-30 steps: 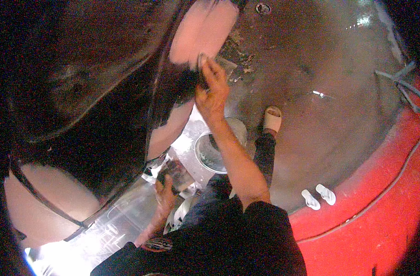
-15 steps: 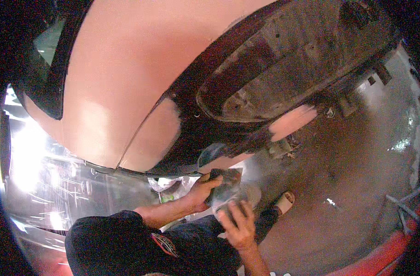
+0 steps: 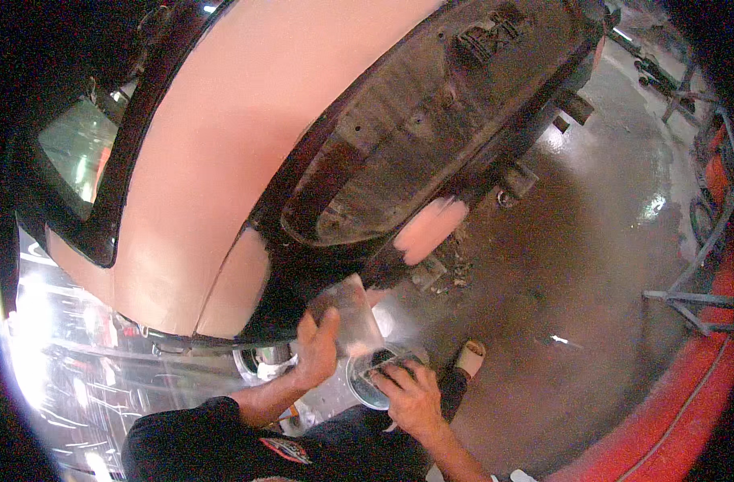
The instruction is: The person sands a car bumper with a sanding block, repeatedly rubbing the surface to smooth it. The person holds the sanding block in both hands and works along the bumper's edge and face.
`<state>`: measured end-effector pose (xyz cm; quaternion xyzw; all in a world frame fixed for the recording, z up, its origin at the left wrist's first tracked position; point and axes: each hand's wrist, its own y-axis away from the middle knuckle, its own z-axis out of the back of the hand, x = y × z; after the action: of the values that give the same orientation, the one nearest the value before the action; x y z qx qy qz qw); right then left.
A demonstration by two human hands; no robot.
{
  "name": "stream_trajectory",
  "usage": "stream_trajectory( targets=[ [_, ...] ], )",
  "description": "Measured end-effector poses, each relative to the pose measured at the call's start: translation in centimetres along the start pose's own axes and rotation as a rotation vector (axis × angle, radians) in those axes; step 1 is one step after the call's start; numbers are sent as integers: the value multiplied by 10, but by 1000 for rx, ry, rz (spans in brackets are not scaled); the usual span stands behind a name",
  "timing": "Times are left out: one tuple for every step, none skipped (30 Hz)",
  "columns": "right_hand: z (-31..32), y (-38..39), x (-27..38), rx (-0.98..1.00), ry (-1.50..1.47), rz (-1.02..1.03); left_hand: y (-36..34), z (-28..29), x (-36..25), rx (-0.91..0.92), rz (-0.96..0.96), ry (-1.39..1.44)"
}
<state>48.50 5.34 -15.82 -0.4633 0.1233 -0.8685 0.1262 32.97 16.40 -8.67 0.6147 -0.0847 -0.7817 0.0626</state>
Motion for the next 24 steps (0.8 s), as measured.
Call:
stream_trajectory(
  targets=[
    [7, -1, 1, -35, -44, 2, -2, -4, -1, 2, -5, -33],
    [14, -4, 2, -68, -89, 3, -5, -5, 3, 2, -10, -67],
    [21, -5, 3, -93, -132, 3, -4, -5, 15, 1, -8, -94],
    [29, -11, 9, -154, -187, 50, -3, -9, 25, -17, 131, 65],
    [30, -12, 8, -178, -179, 70, 2, -9, 27, 6, 242, 203],
    [27, -11, 4, -204, -164, 86, 3, -15, 13, 36, 353, 344],
    [24, -11, 0, -230, -150, 102, 4, -18, 5, 66, 462, 486],
    [25, -10, -8, -214, -69, 35, 4, -13, 4, 109, 532, 576],
    [27, -9, -22, -197, 35, -10, 6, -10, -6, 127, 524, 550],
    [28, -6, -34, -147, 101, -79, 5, -8, -21, 160, 516, 525],
    [29, -4, -40, -97, 167, -149, 6, -7, -28, 194, 507, 499],
    [35, -6, -34, -121, 137, -140, 8, -8, -23, 95, 487, 380],
    [42, -10, -21, -146, 111, -133, 12, -9, -23, 156, 304, 131],
    [43, -13, -10, -171, 84, -126, 17, -9, -22, 212, 116, -116],
    [44, -14, 1, -83, 57, -104, 21, -10, -25, 268, -81, -358],
    [43, -14, 13, 5, 30, -83, 24, -4, -19, 254, -132, -441],
    [43, -14, 22, 94, 1, -63, 23, 4, -22, 134, -87, -347],
    [49, -19, 28, 155, -10, -63, 19, 14, -25, 19, -39, -243],
    [47, -20, 20, 105, -100, -103, 16, 23, -29, -85, 16, -159],
    [40, -19, 5, 53, -190, -143, 16, 30, -32, -52, -12, -179],
    [43, -31, 5, 9, -265, -175, 20, 40, -29, -24, -42, -180],
    [55, -44, 9, -92, -350, -239, 24, 50, -25, 4, -72, -181],
    [77, -75, 21, -196, -438, -296, 29, 60, -21, 26, -106, -185],
    [87, -100, 30, -290, -445, -309, 37, 71, -9, 65, -83, -345]
  ],
)
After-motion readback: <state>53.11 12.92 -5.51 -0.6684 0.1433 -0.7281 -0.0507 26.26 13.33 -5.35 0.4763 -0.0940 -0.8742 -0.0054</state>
